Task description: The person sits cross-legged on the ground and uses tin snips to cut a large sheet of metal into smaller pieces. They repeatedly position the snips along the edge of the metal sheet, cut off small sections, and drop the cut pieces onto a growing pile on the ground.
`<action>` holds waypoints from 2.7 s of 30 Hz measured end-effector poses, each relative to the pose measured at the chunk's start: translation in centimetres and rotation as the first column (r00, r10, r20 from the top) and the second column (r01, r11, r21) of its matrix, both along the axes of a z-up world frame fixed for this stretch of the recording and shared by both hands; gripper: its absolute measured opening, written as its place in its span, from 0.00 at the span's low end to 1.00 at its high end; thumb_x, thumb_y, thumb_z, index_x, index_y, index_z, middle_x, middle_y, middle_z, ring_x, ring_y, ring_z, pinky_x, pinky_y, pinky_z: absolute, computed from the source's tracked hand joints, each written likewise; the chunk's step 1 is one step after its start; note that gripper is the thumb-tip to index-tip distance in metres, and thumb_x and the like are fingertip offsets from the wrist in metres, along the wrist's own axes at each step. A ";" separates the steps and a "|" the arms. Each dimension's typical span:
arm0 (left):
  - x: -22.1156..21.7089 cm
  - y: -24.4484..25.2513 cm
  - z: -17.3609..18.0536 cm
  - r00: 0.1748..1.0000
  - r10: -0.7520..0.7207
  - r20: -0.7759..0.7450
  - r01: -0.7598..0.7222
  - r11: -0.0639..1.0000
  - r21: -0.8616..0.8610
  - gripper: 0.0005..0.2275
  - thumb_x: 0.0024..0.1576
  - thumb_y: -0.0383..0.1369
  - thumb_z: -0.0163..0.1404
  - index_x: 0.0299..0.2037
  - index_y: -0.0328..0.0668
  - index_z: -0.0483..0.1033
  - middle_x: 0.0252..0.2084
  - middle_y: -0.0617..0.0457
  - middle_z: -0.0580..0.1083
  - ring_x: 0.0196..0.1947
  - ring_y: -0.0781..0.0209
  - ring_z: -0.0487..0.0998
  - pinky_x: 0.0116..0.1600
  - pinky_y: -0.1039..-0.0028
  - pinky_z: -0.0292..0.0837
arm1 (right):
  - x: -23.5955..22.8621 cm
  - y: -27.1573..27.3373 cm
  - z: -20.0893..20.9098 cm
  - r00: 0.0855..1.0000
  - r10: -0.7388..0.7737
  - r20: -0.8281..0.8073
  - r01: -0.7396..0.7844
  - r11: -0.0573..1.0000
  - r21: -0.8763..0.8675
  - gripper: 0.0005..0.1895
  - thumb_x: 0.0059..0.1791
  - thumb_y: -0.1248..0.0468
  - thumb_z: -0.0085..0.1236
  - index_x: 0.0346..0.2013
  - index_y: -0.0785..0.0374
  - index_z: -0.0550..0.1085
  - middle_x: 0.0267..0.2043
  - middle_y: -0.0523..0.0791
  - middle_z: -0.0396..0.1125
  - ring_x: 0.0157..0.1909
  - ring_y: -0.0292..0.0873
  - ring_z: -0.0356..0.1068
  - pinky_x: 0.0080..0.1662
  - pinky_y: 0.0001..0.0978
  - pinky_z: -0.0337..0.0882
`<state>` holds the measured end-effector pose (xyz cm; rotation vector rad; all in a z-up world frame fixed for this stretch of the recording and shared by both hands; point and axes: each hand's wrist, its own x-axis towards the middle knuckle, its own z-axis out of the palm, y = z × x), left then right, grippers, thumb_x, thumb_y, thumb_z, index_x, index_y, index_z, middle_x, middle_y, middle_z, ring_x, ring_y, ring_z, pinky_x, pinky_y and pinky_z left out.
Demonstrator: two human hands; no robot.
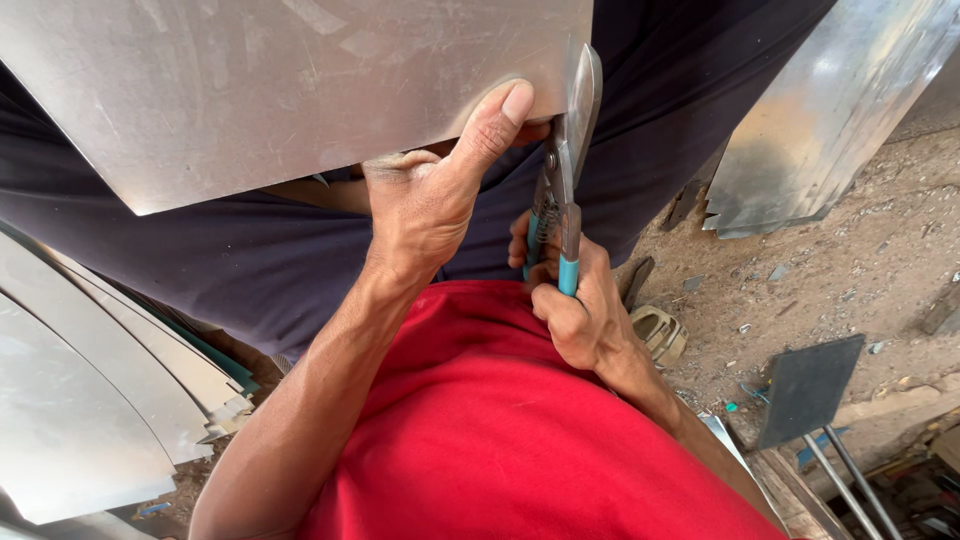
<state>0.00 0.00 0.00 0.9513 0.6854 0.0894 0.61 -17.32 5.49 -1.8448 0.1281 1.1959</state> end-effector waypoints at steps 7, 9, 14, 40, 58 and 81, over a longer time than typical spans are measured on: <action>0.0 -0.2 -0.6 0.995 0.009 -0.098 -0.007 1.000 0.020 0.13 0.57 0.33 0.64 0.46 0.32 0.83 0.43 0.52 0.82 0.41 0.70 0.82 0.49 0.81 0.79 | -0.9 0.4 -1.9 0.983 -0.012 0.185 0.011 1.000 0.005 0.15 0.37 0.66 0.41 0.33 0.70 0.71 0.23 0.46 0.66 0.22 0.36 0.60 0.27 0.29 0.63; 0.1 -0.2 -0.4 0.984 -0.002 -0.180 -0.001 1.000 -0.020 0.13 0.55 0.34 0.64 0.44 0.33 0.84 0.42 0.53 0.82 0.38 0.71 0.82 0.43 0.82 0.77 | -0.2 1.4 -1.1 0.994 -0.044 0.103 0.040 0.998 0.038 0.18 0.35 0.65 0.42 0.36 0.68 0.71 0.26 0.44 0.66 0.24 0.35 0.61 0.27 0.29 0.64; -0.1 -0.7 0.1 0.989 -0.028 -0.142 0.014 0.995 -0.103 0.11 0.57 0.32 0.62 0.47 0.34 0.84 0.39 0.52 0.82 0.34 0.68 0.78 0.40 0.80 0.72 | 1.5 2.0 -0.3 0.991 -0.010 0.133 0.007 1.000 0.020 0.18 0.34 0.64 0.40 0.34 0.69 0.71 0.24 0.44 0.66 0.21 0.36 0.60 0.25 0.29 0.62; -8.6 5.6 2.8 0.881 0.456 0.123 -0.471 0.826 0.310 0.06 0.60 0.26 0.60 0.44 0.31 0.80 0.33 0.50 0.81 0.32 0.65 0.82 0.38 0.79 0.79 | 3.8 0.6 1.3 0.704 0.677 0.216 -0.644 0.736 -0.209 0.12 0.42 0.69 0.43 0.34 0.69 0.74 0.26 0.46 0.71 0.28 0.38 0.71 0.34 0.32 0.74; -13.2 8.0 0.8 0.832 0.513 0.212 -0.541 0.834 0.105 0.26 0.65 0.20 0.58 0.72 0.25 0.61 0.65 0.37 0.71 0.53 0.57 0.83 0.60 0.74 0.81 | 6.9 12.2 2.4 0.468 0.870 -0.154 -0.882 0.448 -0.148 0.24 0.35 0.67 0.46 0.46 0.63 0.71 0.36 0.47 0.71 0.34 0.41 0.69 0.34 0.34 0.70; -9.3 6.1 1.0 0.864 0.449 0.227 -0.461 0.887 -0.001 0.12 0.63 0.22 0.61 0.56 0.28 0.77 0.39 0.50 0.81 0.37 0.71 0.81 0.44 0.83 0.76 | 1.6 7.5 2.8 0.765 0.644 0.032 -0.625 0.752 -0.210 0.27 0.35 0.67 0.41 0.48 0.69 0.72 0.35 0.49 0.71 0.27 0.41 0.64 0.34 0.34 0.70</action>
